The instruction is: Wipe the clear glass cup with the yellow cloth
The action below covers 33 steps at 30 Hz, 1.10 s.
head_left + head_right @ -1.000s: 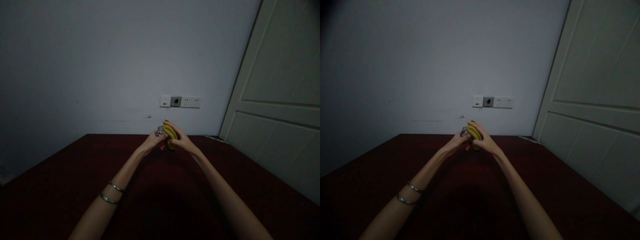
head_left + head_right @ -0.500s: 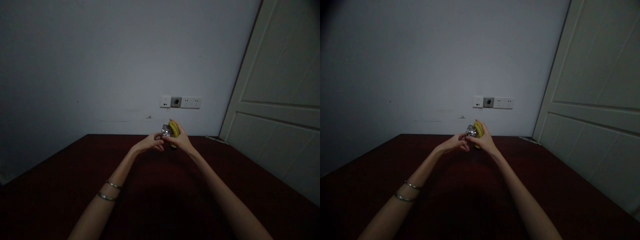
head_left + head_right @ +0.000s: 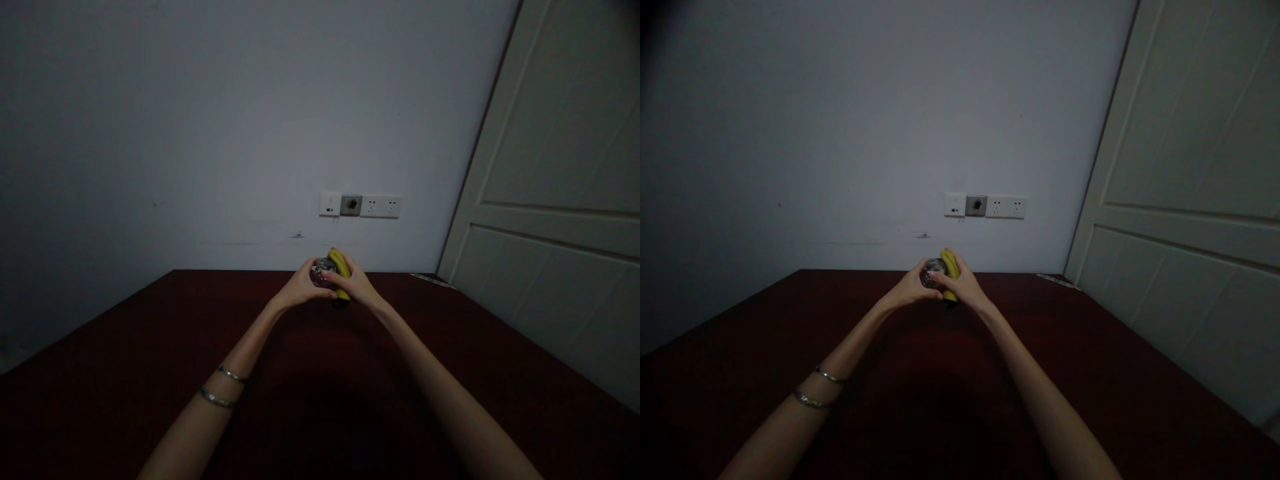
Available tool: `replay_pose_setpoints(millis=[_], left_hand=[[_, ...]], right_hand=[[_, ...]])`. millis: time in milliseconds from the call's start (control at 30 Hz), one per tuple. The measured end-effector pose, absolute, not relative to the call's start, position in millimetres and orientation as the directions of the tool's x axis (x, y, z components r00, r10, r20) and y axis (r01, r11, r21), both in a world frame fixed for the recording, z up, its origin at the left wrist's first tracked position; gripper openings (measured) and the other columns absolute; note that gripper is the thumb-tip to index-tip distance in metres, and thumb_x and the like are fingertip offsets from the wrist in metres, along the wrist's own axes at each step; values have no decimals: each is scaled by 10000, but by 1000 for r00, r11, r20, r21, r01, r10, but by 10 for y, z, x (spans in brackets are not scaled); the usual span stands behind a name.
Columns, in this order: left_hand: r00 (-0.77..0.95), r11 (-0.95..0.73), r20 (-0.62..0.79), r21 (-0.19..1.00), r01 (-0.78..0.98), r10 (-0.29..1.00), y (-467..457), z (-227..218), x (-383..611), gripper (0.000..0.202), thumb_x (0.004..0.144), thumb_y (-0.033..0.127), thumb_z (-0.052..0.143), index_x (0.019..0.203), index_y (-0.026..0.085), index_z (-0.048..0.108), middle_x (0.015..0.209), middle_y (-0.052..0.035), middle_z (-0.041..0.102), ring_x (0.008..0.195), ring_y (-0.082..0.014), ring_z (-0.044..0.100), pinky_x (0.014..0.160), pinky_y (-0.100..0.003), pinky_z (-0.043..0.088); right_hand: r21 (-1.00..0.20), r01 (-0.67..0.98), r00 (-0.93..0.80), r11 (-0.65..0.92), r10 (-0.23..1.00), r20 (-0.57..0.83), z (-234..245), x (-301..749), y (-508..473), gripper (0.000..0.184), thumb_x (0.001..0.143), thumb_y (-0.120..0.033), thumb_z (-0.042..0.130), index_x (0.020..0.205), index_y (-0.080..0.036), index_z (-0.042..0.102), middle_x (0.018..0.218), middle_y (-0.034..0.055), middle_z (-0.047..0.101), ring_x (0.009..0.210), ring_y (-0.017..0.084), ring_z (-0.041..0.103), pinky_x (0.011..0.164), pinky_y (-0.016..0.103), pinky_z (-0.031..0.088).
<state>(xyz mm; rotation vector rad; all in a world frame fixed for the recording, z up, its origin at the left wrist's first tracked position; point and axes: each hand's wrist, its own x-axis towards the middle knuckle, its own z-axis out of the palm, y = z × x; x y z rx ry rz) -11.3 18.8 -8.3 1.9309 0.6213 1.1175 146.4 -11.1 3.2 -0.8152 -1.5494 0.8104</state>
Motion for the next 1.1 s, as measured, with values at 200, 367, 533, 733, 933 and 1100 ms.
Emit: replay_pose_setpoints(millis=[200,367,533,733,933,1100], left_hand=[[418,-652,560,750,111,716,185,-85,-139,776,476,324,851,1128,148,468,1101,-102,580,1018,-241,566,898,-395,441],[385,-676,598,730,99,703,212,-116,-120,775,502,336,840,1155,159,464,1147,-104,573,1039,-241,561,912,-391,433],[381,-689,623,723,52,683,200,-101,-89,771,524,324,833,1169,156,445,1155,-112,570,1042,-237,564,907,-386,441],[392,-690,611,718,92,688,135,-29,-90,804,523,324,832,1197,153,430,1211,-123,542,1099,-240,538,967,-399,408],[410,-661,589,748,47,696,142,-54,-86,787,542,299,825,1197,158,412,1212,-123,536,1079,-231,552,956,-400,426],[388,-648,595,761,8,704,151,-89,-67,770,540,298,823,1177,157,415,1174,-118,552,1053,-227,566,932,-385,441]], right_hand=[[-763,128,-158,633,773,615,31,1508,-75,532,806,-533,528,1251,-241,533,1261,55,574,1169,201,524,1050,368,357],[-615,139,-174,776,631,756,55,1493,-111,352,827,-478,542,1090,-276,660,1349,38,516,1263,198,450,1086,384,301],[-595,149,-112,790,611,784,68,1446,-112,313,815,-451,570,1049,-277,684,1308,45,557,1231,200,487,1072,397,325],[-640,131,-21,757,648,761,36,1424,-51,320,806,-432,587,1045,-245,689,1245,71,605,1199,203,519,1069,387,332],[-640,168,-23,750,652,758,18,1422,-19,332,801,-447,583,1052,-254,685,1219,50,623,1193,201,522,1069,386,335],[-631,186,-18,753,645,764,43,1410,-52,311,826,-421,560,1067,-264,678,1200,56,631,1179,209,531,1048,415,362]])
